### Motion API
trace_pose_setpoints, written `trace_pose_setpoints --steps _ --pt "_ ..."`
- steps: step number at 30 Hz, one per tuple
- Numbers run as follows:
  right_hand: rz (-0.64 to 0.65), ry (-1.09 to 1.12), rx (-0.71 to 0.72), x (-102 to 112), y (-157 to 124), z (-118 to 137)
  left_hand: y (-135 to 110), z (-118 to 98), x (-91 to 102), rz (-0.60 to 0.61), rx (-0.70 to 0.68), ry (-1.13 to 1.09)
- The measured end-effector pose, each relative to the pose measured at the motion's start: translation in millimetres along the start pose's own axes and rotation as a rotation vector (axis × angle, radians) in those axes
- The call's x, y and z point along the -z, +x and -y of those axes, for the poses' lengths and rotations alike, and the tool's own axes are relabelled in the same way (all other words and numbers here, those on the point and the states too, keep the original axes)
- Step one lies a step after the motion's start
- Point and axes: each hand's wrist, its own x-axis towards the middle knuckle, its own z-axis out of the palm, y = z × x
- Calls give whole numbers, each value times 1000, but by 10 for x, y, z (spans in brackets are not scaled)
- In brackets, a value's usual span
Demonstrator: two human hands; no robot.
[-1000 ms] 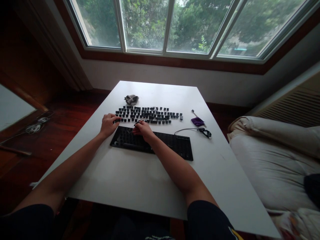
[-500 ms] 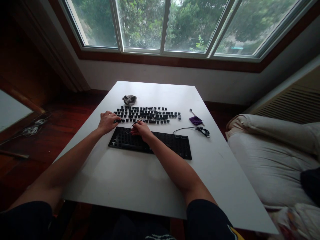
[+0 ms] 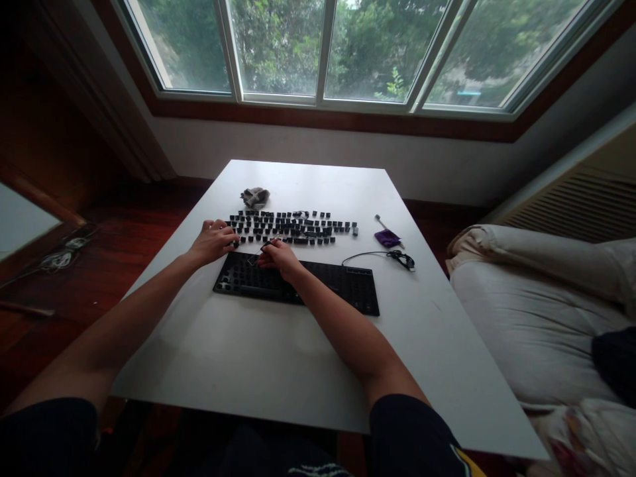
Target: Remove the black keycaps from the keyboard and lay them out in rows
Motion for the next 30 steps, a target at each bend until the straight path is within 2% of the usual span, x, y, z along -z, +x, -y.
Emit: trace_pose_setpoints --steps 5,15,23,30 --pt "8 1 4 13 17 -14 -15 46 36 -19 11 -29" --pt "14 -2 13 40 42 -34 56 72 17 20 -8 -31" --pt "3 -11 -5 11 6 2 61 32 94 84 -59 116" --pt "14 -8 -2 24 18 -8 80 50 106 85 -81 116"
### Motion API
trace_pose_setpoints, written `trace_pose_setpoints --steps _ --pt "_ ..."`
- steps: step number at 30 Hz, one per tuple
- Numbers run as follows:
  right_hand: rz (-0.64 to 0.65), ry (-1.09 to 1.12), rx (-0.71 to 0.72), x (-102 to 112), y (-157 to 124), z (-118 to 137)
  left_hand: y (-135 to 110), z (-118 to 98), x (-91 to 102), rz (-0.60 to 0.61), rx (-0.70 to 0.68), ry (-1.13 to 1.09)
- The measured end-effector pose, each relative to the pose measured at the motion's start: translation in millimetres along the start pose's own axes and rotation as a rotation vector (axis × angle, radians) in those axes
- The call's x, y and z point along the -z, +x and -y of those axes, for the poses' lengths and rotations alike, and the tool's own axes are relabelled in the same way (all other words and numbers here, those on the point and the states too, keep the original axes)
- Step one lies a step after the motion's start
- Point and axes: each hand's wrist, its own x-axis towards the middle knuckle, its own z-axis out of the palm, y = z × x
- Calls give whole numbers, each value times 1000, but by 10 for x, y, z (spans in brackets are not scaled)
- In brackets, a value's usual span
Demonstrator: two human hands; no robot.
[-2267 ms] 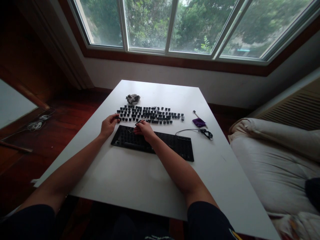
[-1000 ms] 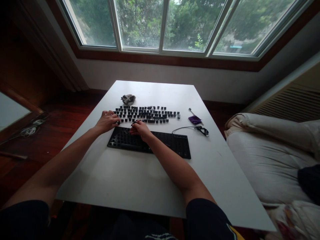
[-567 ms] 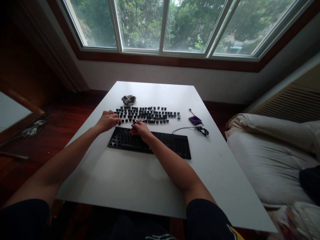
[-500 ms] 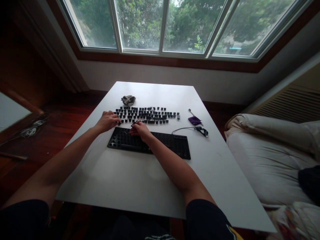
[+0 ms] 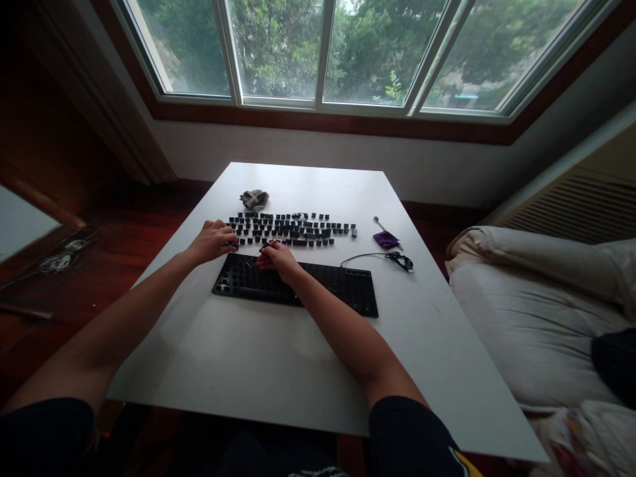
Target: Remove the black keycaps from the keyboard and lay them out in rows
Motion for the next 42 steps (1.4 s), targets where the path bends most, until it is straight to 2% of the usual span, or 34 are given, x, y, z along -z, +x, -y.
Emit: trace_pose_setpoints --steps 3,6,9,12,15,19,22,26,31,33,37,42 --pt "1 -41 7 -12 -8 2 -11 -15 11 -14 -1 -9" --pt "55 -152 52 -55 -25 -15 -22 -84 18 -57 6 -11" --pt "147 -309 158 -101 -35 -57 -29 -208 -1 -81 -18 -26" --pt "202 -455 277 -107 -40 -70 -43 -350 -29 -39 -83 -79" --pt "176 -480 356 -62 -56 7 -83 -477 -7 -9 -117 -145" --pt "91 -383 430 47 -115 206 -189 -654 116 -11 -131 -232" --pt "97 -387 431 143 -156 304 -284 -819 189 65 -215 -325" --pt "123 -382 417 277 -175 285 -352 -994 176 120 -305 -337" --pt "199 -219 309 434 -297 202 -315 -1057 122 168 -351 -310" --pt "239 -198 319 474 -381 184 -296 -1064 119 178 -361 -315" --pt "270 -339 361 481 -520 130 -293 -1089 112 178 -353 -330" --pt "290 -446 323 390 -605 3 -320 -1111 84 161 -348 -339"
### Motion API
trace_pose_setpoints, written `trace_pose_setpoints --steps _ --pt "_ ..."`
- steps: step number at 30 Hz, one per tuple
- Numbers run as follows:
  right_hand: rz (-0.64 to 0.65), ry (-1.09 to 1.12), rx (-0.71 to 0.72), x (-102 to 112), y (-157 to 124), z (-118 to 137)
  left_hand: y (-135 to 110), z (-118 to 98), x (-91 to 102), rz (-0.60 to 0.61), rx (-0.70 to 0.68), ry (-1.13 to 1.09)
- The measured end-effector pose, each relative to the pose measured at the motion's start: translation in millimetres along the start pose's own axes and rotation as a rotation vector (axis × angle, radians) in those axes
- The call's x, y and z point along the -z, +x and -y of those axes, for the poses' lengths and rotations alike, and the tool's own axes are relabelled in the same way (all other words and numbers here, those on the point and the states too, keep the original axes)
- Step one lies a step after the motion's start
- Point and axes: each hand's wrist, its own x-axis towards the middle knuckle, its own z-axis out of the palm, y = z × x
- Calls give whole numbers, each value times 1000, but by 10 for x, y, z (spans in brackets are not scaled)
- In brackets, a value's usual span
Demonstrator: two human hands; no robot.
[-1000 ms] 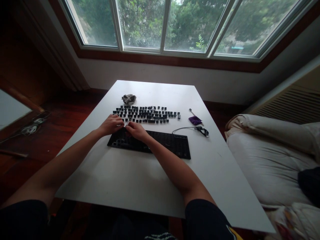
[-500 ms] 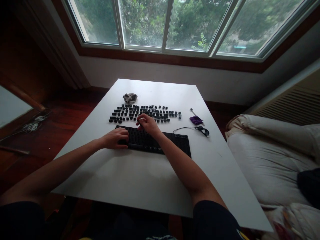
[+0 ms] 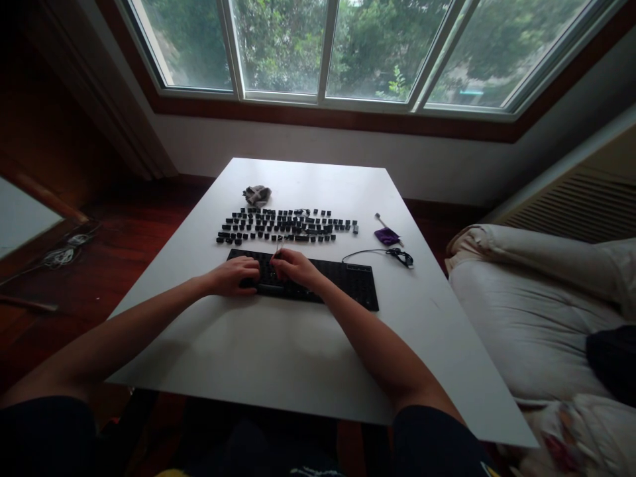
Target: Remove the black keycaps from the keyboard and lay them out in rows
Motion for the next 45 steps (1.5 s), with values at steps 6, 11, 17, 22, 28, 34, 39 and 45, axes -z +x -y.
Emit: trace_pose_setpoints --steps 6,11,17,22,28,34,39,45 --pt "-25 -42 -53 -145 -40 1 -12 -18 0 1 -9 18" --pt "-44 -84 -87 -153 -35 -60 -33 -22 -2 -9 -14 41" --pt "-11 -82 -192 -143 10 -100 -54 -5 -33 -19 -18 44" --pt "116 -52 -259 -87 70 -40 -46 2 -45 -16 -22 32" --pt "256 -469 12 -198 -34 180 -56 12 -69 -27 -28 20" --pt "97 -920 261 -395 -256 150 -95 23 -113 -49 -14 16" --pt "10 -880 302 -318 -293 -33 -111 -24 -89 -43 -10 17" --pt "-139 -724 255 -309 -338 -138 -130 -44 -127 -43 4 52"
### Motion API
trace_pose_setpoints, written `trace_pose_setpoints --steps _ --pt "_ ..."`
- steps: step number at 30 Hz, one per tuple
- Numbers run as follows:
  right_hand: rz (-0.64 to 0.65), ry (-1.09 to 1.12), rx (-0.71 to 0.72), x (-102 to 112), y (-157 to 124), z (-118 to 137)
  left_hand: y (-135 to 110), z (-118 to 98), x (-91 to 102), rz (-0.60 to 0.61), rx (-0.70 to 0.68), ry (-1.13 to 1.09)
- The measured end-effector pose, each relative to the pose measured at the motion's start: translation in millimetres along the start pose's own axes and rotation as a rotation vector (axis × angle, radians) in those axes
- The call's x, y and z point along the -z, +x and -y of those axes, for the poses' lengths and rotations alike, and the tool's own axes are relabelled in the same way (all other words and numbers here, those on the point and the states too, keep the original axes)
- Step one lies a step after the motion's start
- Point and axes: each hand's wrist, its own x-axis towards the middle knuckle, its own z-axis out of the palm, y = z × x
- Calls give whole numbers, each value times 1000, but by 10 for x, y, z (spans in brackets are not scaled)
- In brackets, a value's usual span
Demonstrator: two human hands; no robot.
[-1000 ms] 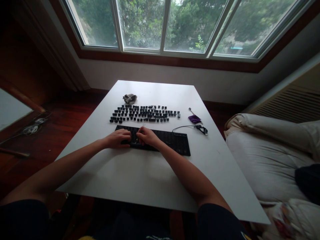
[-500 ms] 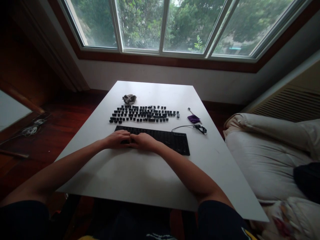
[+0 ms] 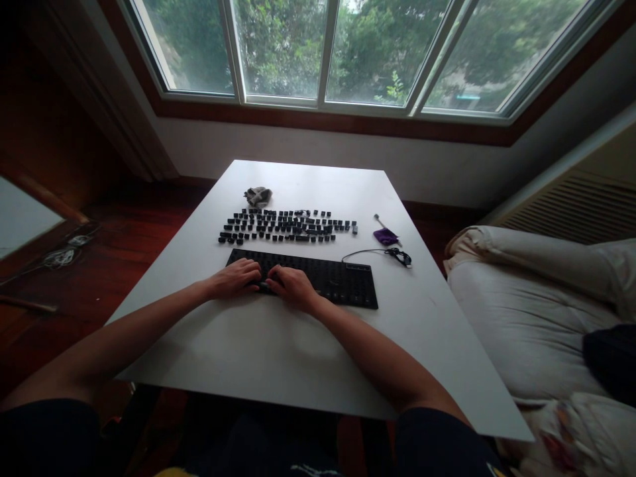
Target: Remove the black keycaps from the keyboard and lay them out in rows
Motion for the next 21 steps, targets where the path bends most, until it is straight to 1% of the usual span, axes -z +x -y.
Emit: trace_pose_setpoints --steps 2,4,6,8,11,13,15,18,21 --pt "-61 78 -65 -6 -15 18 -14 12 -49 -18 16 -5" --pt "-85 119 -96 -1 -20 46 -25 23 -92 -27 23 -3" --pt "-87 112 -78 15 -20 70 -29 30 -109 -48 39 -5" --pt "-110 86 -56 39 -18 77 -16 39 -87 -81 74 -17" --pt "-145 1 13 86 -25 45 34 75 21 -101 102 -6" --pt "-131 -80 92 121 -41 5 77 118 119 -84 103 22" --pt "-131 -149 141 157 -66 -39 113 174 214 -74 107 51" --pt "-210 -172 131 203 -99 -91 144 285 315 -113 126 97" --pt "-302 -140 126 231 -109 -128 154 430 359 -165 141 143"
